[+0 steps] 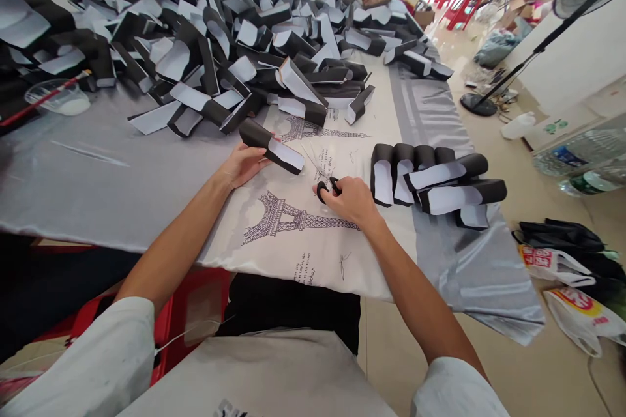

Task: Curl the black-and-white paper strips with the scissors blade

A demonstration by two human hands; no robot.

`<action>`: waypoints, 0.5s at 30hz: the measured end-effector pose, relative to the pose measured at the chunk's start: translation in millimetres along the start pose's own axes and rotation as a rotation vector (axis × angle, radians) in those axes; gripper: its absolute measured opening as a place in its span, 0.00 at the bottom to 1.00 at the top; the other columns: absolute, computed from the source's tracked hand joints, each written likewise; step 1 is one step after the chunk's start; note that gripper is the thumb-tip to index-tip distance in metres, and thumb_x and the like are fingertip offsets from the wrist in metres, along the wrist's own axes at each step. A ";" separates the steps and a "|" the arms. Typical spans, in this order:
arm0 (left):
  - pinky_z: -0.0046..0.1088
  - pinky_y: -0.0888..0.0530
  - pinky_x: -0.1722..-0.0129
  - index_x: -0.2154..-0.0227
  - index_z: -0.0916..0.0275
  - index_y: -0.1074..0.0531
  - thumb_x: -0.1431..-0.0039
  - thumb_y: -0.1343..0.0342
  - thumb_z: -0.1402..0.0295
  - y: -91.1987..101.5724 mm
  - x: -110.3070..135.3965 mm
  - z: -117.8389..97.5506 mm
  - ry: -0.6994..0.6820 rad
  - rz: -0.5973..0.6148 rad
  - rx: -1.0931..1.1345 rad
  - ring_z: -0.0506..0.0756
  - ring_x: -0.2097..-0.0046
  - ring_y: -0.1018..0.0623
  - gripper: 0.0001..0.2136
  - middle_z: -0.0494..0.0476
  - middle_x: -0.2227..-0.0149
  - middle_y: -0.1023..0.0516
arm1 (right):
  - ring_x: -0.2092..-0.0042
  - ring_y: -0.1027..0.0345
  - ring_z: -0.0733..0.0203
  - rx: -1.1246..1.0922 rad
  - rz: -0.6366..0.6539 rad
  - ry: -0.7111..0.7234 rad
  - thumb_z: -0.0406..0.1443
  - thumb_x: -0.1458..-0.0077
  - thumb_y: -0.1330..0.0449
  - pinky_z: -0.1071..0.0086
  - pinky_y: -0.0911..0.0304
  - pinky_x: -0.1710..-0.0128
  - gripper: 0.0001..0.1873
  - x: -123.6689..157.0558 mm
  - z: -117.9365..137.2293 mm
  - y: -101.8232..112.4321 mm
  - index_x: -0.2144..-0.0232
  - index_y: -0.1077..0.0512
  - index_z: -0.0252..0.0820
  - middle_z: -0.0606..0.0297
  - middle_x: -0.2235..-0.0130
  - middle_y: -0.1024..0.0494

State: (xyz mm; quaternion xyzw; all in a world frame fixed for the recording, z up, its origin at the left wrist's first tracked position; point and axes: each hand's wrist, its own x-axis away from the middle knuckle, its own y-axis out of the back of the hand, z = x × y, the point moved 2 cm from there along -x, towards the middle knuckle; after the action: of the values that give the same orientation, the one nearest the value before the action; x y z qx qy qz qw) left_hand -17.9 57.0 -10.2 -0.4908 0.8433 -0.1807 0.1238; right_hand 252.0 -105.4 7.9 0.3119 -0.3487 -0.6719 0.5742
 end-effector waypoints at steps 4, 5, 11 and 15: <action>0.46 0.20 0.40 0.56 0.62 0.16 0.49 0.23 0.61 2.1 -1.6 -1.1 0.055 0.008 0.030 0.69 0.40 0.16 0.19 0.66 0.47 0.12 | 0.73 0.62 0.63 0.043 -0.015 0.059 0.52 0.36 0.38 0.63 0.58 0.69 0.34 -1.0 1.4 -2.5 0.83 0.53 0.51 0.74 0.80 0.53; 0.46 0.19 0.40 0.54 0.62 0.16 0.48 0.24 0.59 2.4 -2.0 -1.1 0.069 0.006 0.037 0.69 0.41 0.16 0.20 0.67 0.47 0.12 | 0.73 0.62 0.63 0.047 -0.015 0.066 0.53 0.36 0.38 0.63 0.58 0.68 0.34 -0.9 1.5 -2.9 0.83 0.53 0.51 0.74 0.79 0.53; 0.48 0.17 0.48 0.47 0.62 0.19 0.48 0.22 0.52 -0.1 -2.9 -0.8 0.110 -0.056 0.052 0.70 0.48 0.14 0.30 0.68 0.49 0.13 | 0.75 0.53 0.63 0.102 -0.029 0.083 0.60 0.39 0.36 0.62 0.57 0.68 0.37 5.0 8.0 -2.5 0.83 0.49 0.49 0.71 0.81 0.46; 0.45 0.16 0.50 0.33 0.52 0.28 0.46 0.21 0.51 -4.0 -3.2 -1.7 0.014 -0.114 0.032 0.68 0.46 0.14 0.40 0.61 0.50 0.15 | 0.75 0.53 0.63 0.099 0.016 0.124 0.58 0.37 0.37 0.63 0.56 0.67 0.34 9.3 15.9 -6.9 0.83 0.47 0.49 0.72 0.81 0.45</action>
State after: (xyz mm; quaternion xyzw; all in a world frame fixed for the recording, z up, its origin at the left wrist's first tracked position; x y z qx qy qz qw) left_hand -13.9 58.3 -6.9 -0.5347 0.8118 -0.2044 0.1155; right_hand 233.8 -112.2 11.1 0.3783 -0.3476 -0.6286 0.5838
